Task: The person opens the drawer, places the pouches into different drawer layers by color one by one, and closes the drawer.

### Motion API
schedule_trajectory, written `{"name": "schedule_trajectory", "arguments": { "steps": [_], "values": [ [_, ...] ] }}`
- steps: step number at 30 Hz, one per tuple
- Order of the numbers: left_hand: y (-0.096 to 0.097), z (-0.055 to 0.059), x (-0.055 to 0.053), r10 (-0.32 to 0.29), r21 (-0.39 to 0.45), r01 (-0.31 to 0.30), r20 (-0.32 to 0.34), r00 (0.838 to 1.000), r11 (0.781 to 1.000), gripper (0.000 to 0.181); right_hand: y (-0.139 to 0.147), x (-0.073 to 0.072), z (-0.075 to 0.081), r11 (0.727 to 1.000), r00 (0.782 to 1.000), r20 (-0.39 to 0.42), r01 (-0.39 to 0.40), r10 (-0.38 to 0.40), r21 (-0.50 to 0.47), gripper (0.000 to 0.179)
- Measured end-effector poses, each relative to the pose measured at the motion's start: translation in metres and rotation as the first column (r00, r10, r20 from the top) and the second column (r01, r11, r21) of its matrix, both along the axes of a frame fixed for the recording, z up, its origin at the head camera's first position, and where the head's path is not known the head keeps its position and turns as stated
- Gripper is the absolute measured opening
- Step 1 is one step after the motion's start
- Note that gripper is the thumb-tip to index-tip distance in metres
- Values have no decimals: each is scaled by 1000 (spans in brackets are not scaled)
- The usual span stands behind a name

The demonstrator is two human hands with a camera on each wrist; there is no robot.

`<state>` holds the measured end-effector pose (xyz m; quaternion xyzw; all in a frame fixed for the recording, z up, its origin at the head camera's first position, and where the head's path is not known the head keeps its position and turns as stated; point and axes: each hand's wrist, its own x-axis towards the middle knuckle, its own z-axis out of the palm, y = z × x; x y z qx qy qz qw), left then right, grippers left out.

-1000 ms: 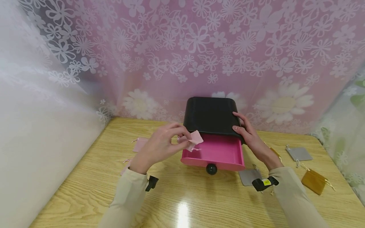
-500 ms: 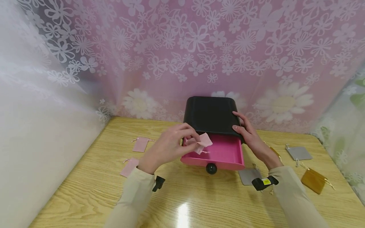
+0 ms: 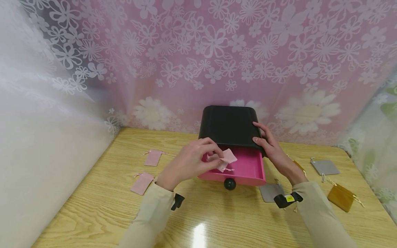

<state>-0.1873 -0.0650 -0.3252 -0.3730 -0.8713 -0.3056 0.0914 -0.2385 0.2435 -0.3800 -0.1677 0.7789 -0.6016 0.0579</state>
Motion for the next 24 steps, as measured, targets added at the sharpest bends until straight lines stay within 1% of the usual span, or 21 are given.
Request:
{"name": "schedule_trajectory", "arguments": {
  "steps": [8,12,15,20,24],
  "values": [
    [4,-5,1,25,-15,-25,31,999,1000,8,0,0,-1,1000,1000,1,3,-3,0,60],
    [5,-8,1,36,-17,-35,23,999,999,8,0,0,-1,1000,1000,2,5,-5,1,60],
    [6,-9,0,42,-15,-42,19,999,999,11,0,0,0,1000,1000,3,7,-7,3,60],
    [5,-10,0,50,-13,-50,38,998,999,20,0,1,0,1000,1000,6,7,-7,6,60],
    [4,-10,-1,48,1,-48,54,997,999,22,0,0,1,1000,1000,6,7,-7,7,60]
  ]
}}
